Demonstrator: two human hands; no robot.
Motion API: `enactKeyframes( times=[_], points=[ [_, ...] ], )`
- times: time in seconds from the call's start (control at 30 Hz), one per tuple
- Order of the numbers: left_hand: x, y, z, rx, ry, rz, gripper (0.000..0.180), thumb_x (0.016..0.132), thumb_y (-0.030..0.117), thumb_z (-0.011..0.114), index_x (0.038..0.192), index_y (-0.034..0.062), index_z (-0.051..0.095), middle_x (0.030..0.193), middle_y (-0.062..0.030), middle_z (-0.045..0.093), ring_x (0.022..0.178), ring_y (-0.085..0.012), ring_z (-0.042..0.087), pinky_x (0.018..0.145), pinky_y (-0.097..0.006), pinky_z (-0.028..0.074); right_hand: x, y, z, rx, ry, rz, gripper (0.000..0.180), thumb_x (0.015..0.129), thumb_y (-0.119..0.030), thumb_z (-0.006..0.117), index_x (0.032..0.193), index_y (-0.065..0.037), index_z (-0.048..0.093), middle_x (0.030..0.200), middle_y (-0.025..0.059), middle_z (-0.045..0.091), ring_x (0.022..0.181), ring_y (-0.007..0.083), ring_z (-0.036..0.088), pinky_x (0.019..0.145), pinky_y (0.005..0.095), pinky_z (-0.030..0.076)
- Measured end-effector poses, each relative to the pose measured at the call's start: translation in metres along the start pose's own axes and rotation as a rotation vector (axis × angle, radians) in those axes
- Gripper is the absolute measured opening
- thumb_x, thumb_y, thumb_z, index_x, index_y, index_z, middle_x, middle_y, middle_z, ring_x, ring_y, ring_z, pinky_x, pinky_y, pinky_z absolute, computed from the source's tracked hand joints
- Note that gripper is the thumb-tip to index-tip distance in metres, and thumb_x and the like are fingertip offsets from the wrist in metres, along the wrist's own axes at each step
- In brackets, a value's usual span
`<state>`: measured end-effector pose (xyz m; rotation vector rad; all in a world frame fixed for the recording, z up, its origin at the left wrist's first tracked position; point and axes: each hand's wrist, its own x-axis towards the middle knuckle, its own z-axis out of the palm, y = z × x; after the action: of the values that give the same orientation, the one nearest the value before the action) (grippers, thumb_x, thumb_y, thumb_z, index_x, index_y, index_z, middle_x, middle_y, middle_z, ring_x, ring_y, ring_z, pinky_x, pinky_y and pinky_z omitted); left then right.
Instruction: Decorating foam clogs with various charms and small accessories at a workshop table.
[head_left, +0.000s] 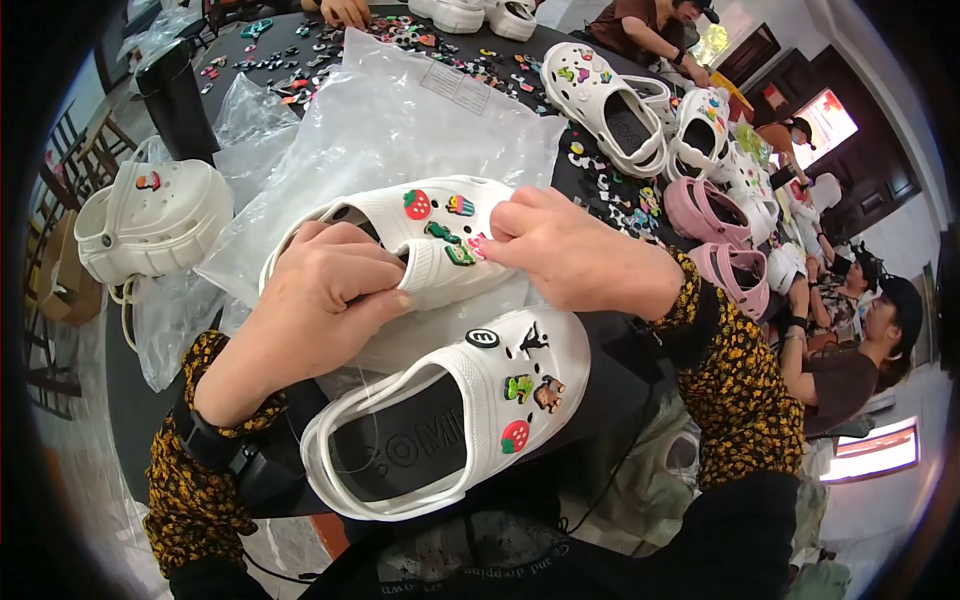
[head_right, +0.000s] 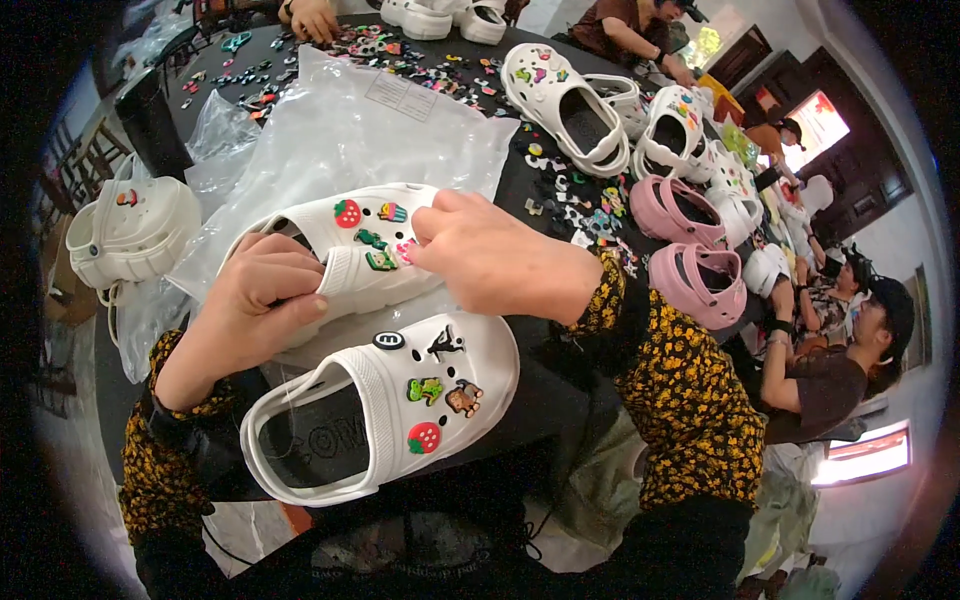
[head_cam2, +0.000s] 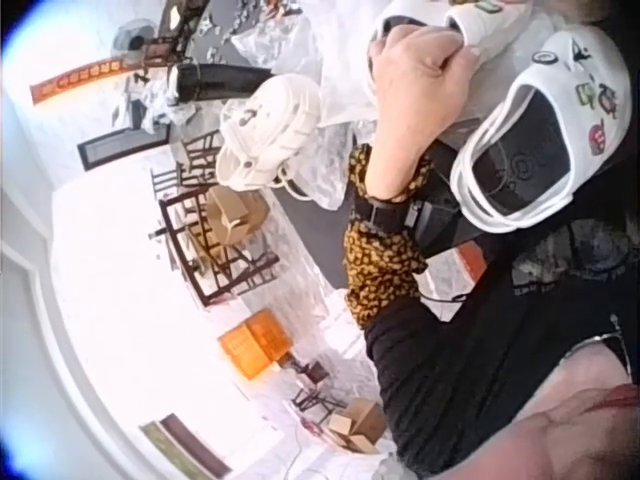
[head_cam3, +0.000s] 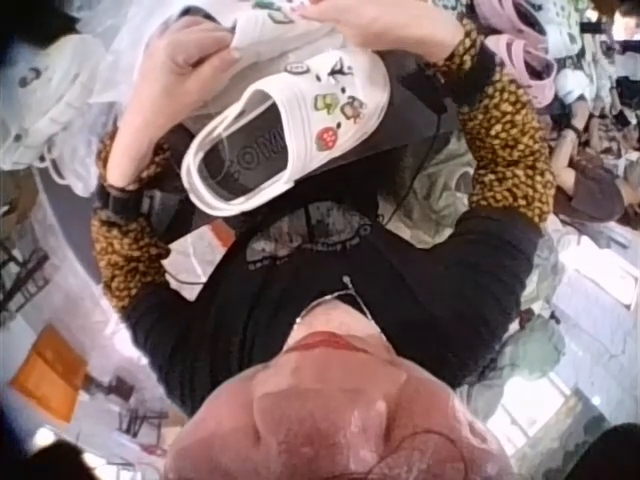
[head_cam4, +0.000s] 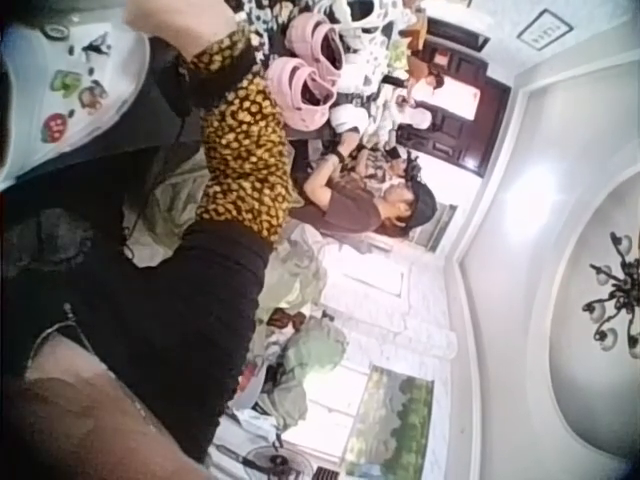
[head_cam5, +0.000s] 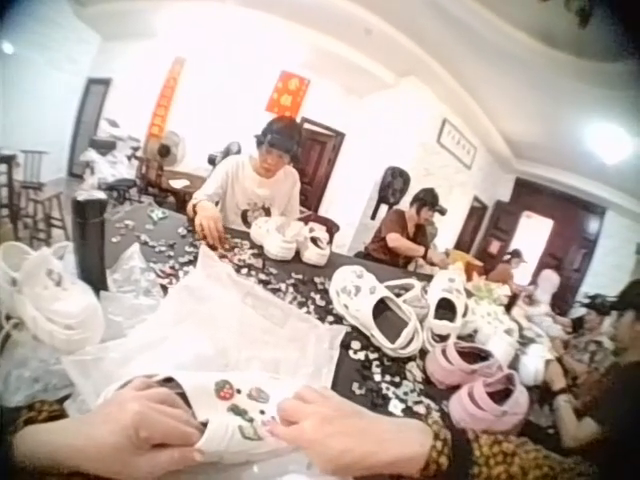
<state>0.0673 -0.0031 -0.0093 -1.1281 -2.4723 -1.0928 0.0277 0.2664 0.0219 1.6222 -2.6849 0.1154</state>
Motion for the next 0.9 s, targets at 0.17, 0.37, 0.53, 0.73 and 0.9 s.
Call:
enactKeyframes(
  times=[0.17, 0.37, 0.53, 0.73, 0.9],
  points=[
    [0.0, 0.0, -0.003, 0.022, -0.045, -0.022, 0.011, 0.08, 0.013, 0.066, 0.08, 0.0021, 0.067, 0.081, -0.0057, 0.068, 0.085, -0.0244, 0.06, 0.086, -0.038, 0.039, 0.0, -0.001, -0.001, -0.019, 0.014, 0.036, 0.033, 0.072, 0.003, 0.056, 0.103, -0.002, 0.067, 0.089, 0.0099, 0.055, 0.09, 0.0284, 0.05, 0.082, 0.0364, 0.041],
    [-0.003, -0.003, -0.001, 0.0, -0.002, -0.002, 0.012, 0.08, 0.013, 0.065, 0.084, 0.0027, 0.068, 0.081, -0.0058, 0.067, 0.085, -0.0246, 0.059, 0.086, -0.038, 0.039, -0.018, 0.012, -0.008, 0.09, 0.205, 0.127, 0.041, 0.075, 0.008, 0.051, 0.11, -0.004, 0.067, 0.098, 0.0122, 0.06, 0.094, 0.0283, 0.055, 0.086, 0.0363, 0.043],
    [-0.002, -0.002, -0.004, 0.049, -0.07, 0.021, 0.017, 0.08, 0.011, 0.064, 0.095, 0.0033, 0.066, 0.094, -0.0051, 0.068, 0.091, -0.0257, 0.059, 0.087, -0.04, 0.039, -0.029, 0.006, -0.01, 0.139, 0.397, 0.279, 0.033, 0.083, 0.003, 0.052, 0.113, -0.001, 0.064, 0.095, 0.0136, 0.06, 0.095, 0.0275, 0.057, 0.085, 0.033, 0.046],
    [-0.002, -0.001, -0.002, 0.107, -0.065, 0.141, 0.026, 0.078, 0.007, 0.065, 0.104, 0.007, 0.067, 0.117, -0.0033, 0.065, 0.114, -0.0325, 0.053, 0.097, -0.044, 0.036, -0.039, 0.009, 0.02, 0.766, 0.325, 0.721, 0.037, 0.094, -0.017, 0.051, 0.123, 0.006, 0.056, 0.097, 0.0201, 0.064, 0.074, 0.0198, 0.063, 0.065, 0.0332, 0.05],
    [-0.003, 0.008, -0.006, 0.168, -0.078, 0.172, 0.031, 0.076, 0.005, 0.068, 0.106, 0.0105, 0.068, 0.12, -0.0012, 0.064, 0.122, -0.0345, 0.047, 0.1, -0.047, 0.034, -0.046, -0.007, 0.008, 0.827, 0.353, 0.711, 0.04, 0.097, -0.014, 0.049, 0.131, 0.006, 0.05, 0.113, 0.0095, 0.064, 0.092, 0.011, 0.059, 0.079, 0.0257, 0.05]
  ],
)
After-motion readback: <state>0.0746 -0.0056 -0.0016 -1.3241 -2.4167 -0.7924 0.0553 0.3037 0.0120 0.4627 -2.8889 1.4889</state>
